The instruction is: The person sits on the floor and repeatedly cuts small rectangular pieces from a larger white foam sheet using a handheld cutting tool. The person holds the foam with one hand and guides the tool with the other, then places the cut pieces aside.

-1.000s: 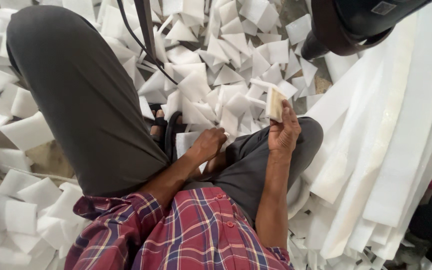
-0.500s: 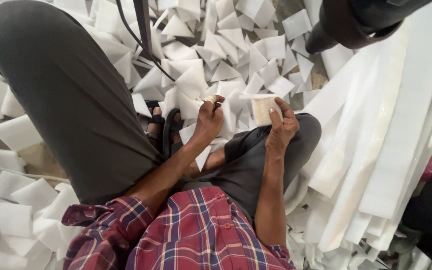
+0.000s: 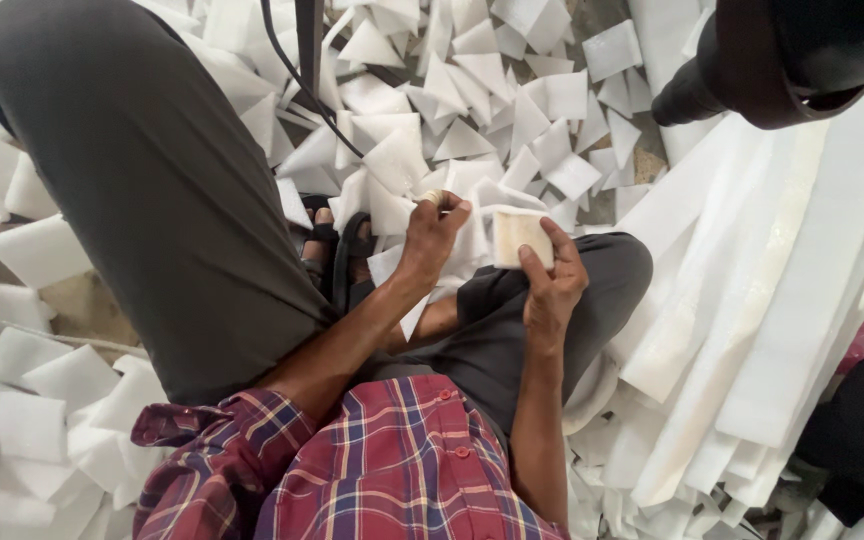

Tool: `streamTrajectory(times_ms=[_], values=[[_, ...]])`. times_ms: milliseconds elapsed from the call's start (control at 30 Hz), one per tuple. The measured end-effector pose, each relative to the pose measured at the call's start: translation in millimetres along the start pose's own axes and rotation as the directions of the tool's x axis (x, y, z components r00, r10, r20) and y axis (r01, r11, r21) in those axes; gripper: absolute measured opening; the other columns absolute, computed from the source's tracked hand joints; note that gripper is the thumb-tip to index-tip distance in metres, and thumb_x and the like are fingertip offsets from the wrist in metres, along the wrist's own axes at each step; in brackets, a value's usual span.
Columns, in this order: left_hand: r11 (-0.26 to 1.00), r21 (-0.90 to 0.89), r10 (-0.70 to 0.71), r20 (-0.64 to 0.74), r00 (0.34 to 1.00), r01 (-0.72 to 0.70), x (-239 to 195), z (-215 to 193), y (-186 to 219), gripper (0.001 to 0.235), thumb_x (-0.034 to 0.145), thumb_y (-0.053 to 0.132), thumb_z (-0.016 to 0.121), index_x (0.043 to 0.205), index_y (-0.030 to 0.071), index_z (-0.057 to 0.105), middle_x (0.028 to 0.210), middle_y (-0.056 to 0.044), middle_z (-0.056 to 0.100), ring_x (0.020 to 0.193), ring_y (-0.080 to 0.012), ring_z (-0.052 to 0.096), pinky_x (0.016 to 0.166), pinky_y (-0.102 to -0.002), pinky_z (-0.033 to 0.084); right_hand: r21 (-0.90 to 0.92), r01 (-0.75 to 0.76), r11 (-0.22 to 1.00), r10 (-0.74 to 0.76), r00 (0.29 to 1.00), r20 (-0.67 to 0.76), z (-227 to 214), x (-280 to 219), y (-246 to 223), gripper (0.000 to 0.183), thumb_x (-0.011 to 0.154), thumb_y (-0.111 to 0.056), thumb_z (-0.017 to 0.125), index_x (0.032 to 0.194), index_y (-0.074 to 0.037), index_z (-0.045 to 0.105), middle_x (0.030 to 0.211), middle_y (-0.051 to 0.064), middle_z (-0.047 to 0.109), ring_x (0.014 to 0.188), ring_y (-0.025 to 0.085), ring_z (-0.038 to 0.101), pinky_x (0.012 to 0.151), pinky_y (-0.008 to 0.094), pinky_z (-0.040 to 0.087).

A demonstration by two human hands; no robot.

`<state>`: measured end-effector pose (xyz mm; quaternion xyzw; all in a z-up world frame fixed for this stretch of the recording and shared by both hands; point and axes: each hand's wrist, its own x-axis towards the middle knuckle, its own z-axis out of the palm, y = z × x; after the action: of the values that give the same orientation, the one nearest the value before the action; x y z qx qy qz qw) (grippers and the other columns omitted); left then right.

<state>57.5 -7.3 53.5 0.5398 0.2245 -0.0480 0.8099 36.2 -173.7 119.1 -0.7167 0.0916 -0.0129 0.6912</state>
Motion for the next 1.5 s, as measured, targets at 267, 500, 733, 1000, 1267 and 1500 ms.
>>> streamTrajectory(times_ms=[267, 500, 733, 1000, 1267, 1500], values=[[1.000, 0.024, -0.017, 0.358, 0.934, 0.009, -22.8, 9.7, 19.3, 0.052, 0.086, 0.018, 0.078, 0.126, -0.006, 0.053, 0.115, -0.016, 0.067, 0.101, -0.0185, 0.070, 0.082, -0.030, 0.059, -0.079, 0.029, 0.996, -0.034, 0.997, -0.074, 8.9, -21.3, -10.3, 0.060, 0.090, 0.007, 0.070, 0.146, 0.004, 0.047, 0.130, 0.014, 0.063, 0.114, 0.017, 0.065, 0.098, 0.028, 0.055], [0.839, -0.442, -0.112, 0.428, 0.897, 0.316, -27.2, 14.6, 30.7, 0.055, 0.099, 0.030, 0.067, 0.137, -0.004, 0.048, 0.119, -0.011, 0.062, 0.102, -0.0175, 0.067, 0.087, -0.033, 0.058, -0.052, 0.128, 0.990, -0.135, 0.977, -0.163, 9.7, -26.3, -35.3, 0.063, 0.090, 0.008, 0.068, 0.148, 0.004, 0.044, 0.138, 0.017, 0.059, 0.121, 0.020, 0.063, 0.104, 0.031, 0.053], [0.912, -0.294, -0.169, 0.365, 0.916, 0.285, -31.6, 10.1, 48.3, 0.087, 0.093, 0.074, 0.044, 0.137, -0.001, 0.056, 0.109, -0.009, 0.063, 0.088, -0.0156, 0.065, 0.074, -0.031, 0.059, -0.243, 0.139, 0.960, -0.166, 0.981, -0.096, 7.9, -55.9, -60.2, 0.066, 0.087, 0.003, 0.069, 0.148, 0.003, 0.044, 0.138, 0.020, 0.061, 0.120, 0.023, 0.066, 0.102, 0.033, 0.055], [0.958, -0.167, -0.176, 0.299, 0.938, 0.233, -30.4, 8.7, 36.0, 0.077, 0.096, 0.068, 0.048, 0.124, 0.000, 0.068, 0.073, -0.002, 0.060, 0.061, -0.0083, 0.054, 0.055, -0.023, 0.047, -0.330, 0.138, 0.934, -0.219, 0.950, -0.224, 18.0, -59.9, -53.6, 0.062, 0.089, 0.004, 0.071, 0.146, 0.003, 0.047, 0.131, 0.017, 0.063, 0.114, 0.022, 0.067, 0.099, 0.032, 0.056], [0.998, 0.050, 0.031, 0.023, 0.999, -0.032, -27.6, 6.7, 47.3, 0.029, 0.085, 0.009, 0.076, 0.108, -0.002, 0.064, 0.092, -0.003, 0.072, 0.069, -0.0101, 0.074, 0.059, -0.024, 0.057, -0.028, 0.181, 0.983, -0.179, 0.918, -0.353, -4.7, -55.5, -81.0, 0.066, 0.091, 0.009, 0.064, 0.152, 0.004, 0.039, 0.138, 0.021, 0.056, 0.123, 0.024, 0.060, 0.104, 0.032, 0.053], [0.908, 0.359, 0.218, 0.037, 0.975, -0.216, -50.9, 17.7, 70.9, 0.022, 0.082, 0.009, 0.081, 0.097, -0.002, 0.069, 0.086, -0.007, 0.070, 0.077, -0.0149, 0.064, 0.074, -0.029, 0.054, -0.270, 0.161, 0.949, -0.228, 0.944, -0.238, 17.9, -63.6, -79.1, 0.077, 0.089, 0.006, 0.068, 0.157, 0.003, 0.033, 0.139, 0.020, 0.059, 0.120, 0.025, 0.066, 0.101, 0.033, 0.057]])
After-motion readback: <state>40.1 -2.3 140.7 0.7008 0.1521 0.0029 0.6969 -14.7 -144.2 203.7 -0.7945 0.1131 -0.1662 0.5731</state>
